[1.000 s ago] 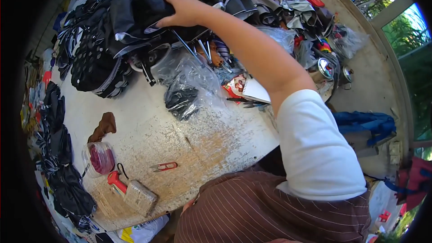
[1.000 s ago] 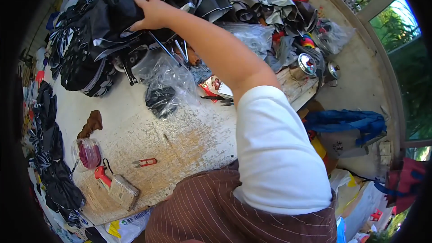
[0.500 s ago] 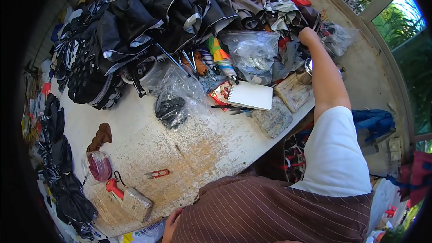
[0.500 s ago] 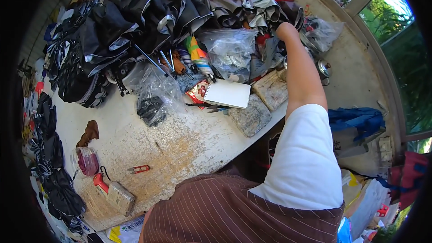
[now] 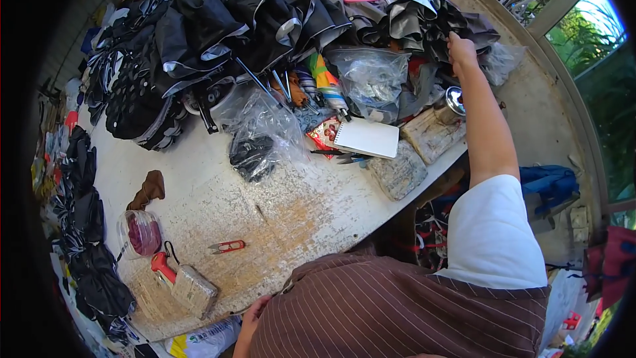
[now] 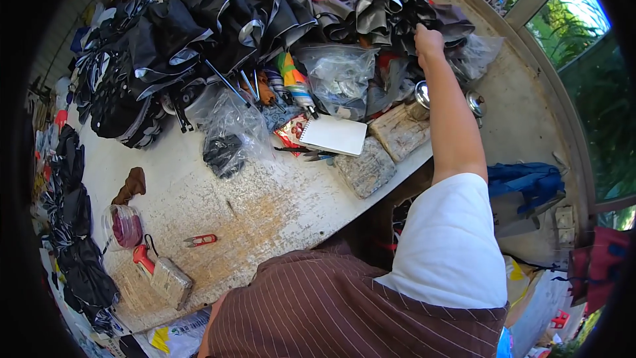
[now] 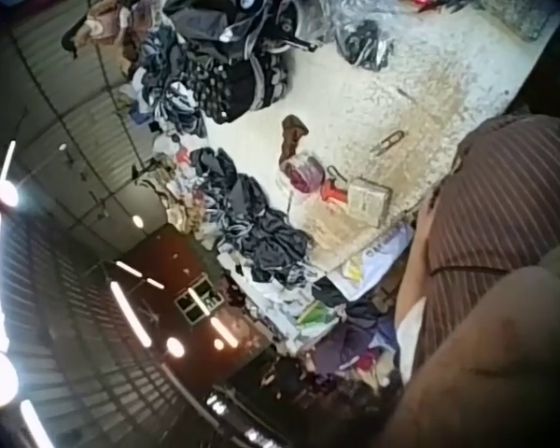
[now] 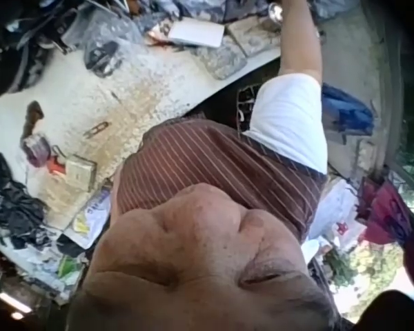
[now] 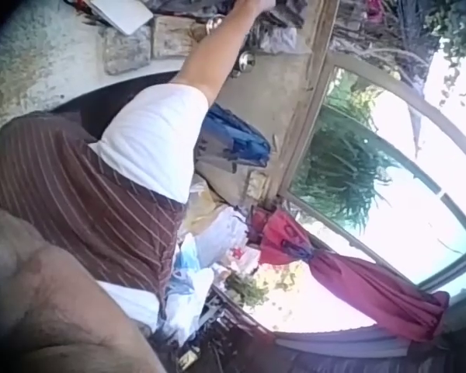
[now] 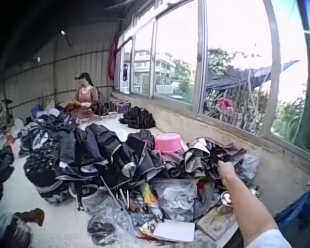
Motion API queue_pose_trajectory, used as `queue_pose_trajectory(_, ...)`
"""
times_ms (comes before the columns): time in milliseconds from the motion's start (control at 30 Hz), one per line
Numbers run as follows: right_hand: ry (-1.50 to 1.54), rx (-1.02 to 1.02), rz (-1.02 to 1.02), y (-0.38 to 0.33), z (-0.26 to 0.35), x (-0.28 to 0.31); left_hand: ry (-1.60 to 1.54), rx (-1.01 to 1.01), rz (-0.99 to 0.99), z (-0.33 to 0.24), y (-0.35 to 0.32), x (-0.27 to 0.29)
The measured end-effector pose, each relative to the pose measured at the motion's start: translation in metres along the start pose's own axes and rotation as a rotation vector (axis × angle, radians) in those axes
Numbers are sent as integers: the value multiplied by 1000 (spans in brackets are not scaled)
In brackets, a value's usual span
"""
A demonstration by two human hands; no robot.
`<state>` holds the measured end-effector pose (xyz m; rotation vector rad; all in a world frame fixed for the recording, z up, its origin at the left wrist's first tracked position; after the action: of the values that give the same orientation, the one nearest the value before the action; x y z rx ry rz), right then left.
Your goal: Assembling umbrella frames and canopies in a factory setting.
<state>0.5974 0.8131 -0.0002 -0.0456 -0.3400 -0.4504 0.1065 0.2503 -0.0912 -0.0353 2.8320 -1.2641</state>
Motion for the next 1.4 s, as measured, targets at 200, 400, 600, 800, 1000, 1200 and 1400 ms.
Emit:
queue_pose_trajectory(200,326,130,-92,-64,58,15,93,-69,-13,-2,-9,1)
queue_pose_trajectory(400,334,505,-174,-139,129,25,107,-173,-29,24,-36,11)
queue_pose_trajectory(600,456,688,157,-295,193,-16,-246,-468,-233,67,-88,45)
queue_pose_trajectory(800,279,674,1118,-505,174,-67,-836,-930,-456,22,-156,65)
queue_pose_trajectory(1000,81,1155,1897,-720,80,-123,-725,-1234,-588,57,-185,95)
queue_pose_trajectory(1200,-180,1052,1977,-730,79,-152,-888,-1051,-965,198,-177,173)
queue_pose_trajectory(1400,-349,899,2176,-725,42,-161,-1248,-799,-1286,184,-164,123)
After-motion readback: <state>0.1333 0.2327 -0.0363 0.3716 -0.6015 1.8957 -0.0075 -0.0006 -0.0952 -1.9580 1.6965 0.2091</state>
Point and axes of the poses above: each hand's wrist, its own y-axis towards the middle knuckle, its own x-axis out of the back of the hand, z = x × y, the point moved 2 cm from there along y, towards the middle knuckle, and after that the axes turned 1 degree about y, right-handed, at the moved point
